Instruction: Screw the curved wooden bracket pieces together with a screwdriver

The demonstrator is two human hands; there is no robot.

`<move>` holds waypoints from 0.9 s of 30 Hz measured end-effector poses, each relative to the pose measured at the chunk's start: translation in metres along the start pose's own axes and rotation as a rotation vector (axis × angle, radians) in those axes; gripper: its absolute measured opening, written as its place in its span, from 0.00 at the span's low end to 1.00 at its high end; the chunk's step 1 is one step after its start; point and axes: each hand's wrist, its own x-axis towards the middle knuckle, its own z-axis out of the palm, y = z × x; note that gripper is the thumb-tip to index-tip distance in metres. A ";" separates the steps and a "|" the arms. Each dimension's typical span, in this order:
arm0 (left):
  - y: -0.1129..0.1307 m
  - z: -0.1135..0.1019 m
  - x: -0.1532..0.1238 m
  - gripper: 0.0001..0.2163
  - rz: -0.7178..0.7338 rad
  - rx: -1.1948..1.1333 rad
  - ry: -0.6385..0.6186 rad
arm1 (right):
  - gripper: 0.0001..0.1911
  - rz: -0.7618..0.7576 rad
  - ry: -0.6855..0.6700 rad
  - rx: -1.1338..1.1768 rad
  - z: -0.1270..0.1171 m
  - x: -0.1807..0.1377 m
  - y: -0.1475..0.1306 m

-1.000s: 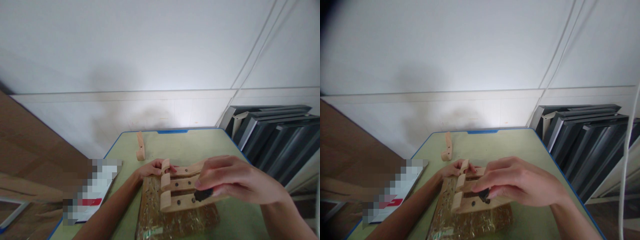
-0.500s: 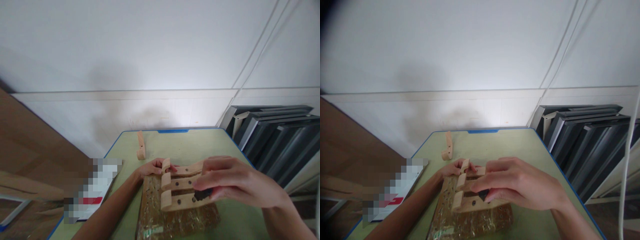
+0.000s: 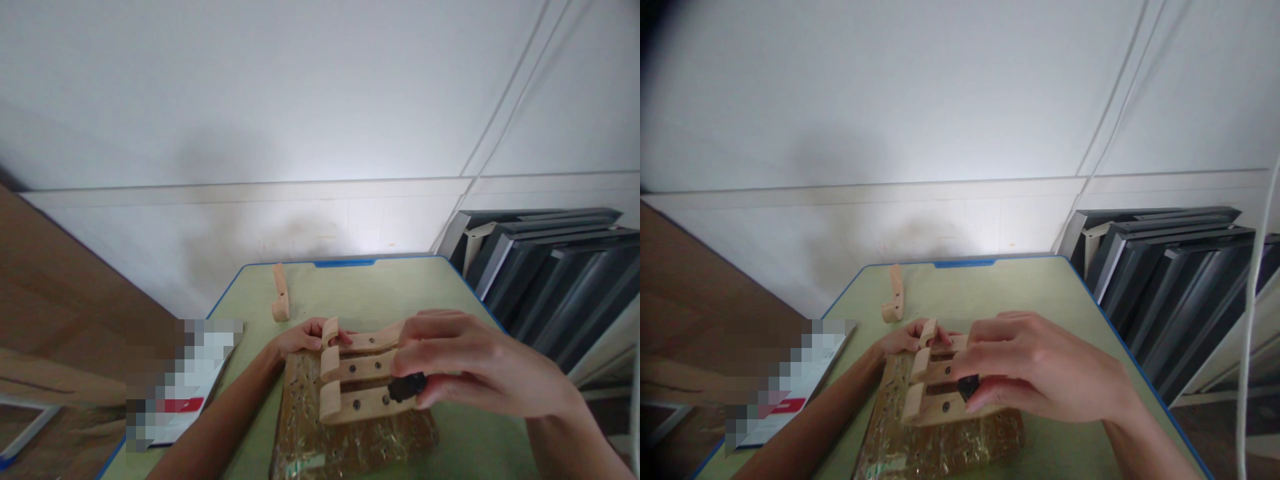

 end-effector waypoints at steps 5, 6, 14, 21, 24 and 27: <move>0.000 0.000 -0.001 0.13 -0.013 0.006 0.005 | 0.10 0.035 -0.021 -0.049 0.000 0.001 -0.003; -0.001 0.000 -0.001 0.13 -0.016 0.009 0.010 | 0.10 0.043 -0.021 -0.063 0.001 0.001 -0.004; -0.007 -0.004 -0.003 0.13 -0.042 0.032 0.043 | 0.09 0.122 -0.028 -0.150 0.004 0.002 -0.003; -0.007 -0.005 -0.003 0.13 -0.023 0.054 0.042 | 0.10 0.144 -0.003 -0.327 0.007 0.005 -0.005; -0.007 -0.005 -0.002 0.13 -0.013 0.064 0.037 | 0.10 0.147 0.009 -0.361 0.008 0.005 -0.004; -0.007 -0.004 -0.002 0.13 -0.015 0.066 0.030 | 0.12 0.163 -0.005 -0.369 0.009 0.004 -0.002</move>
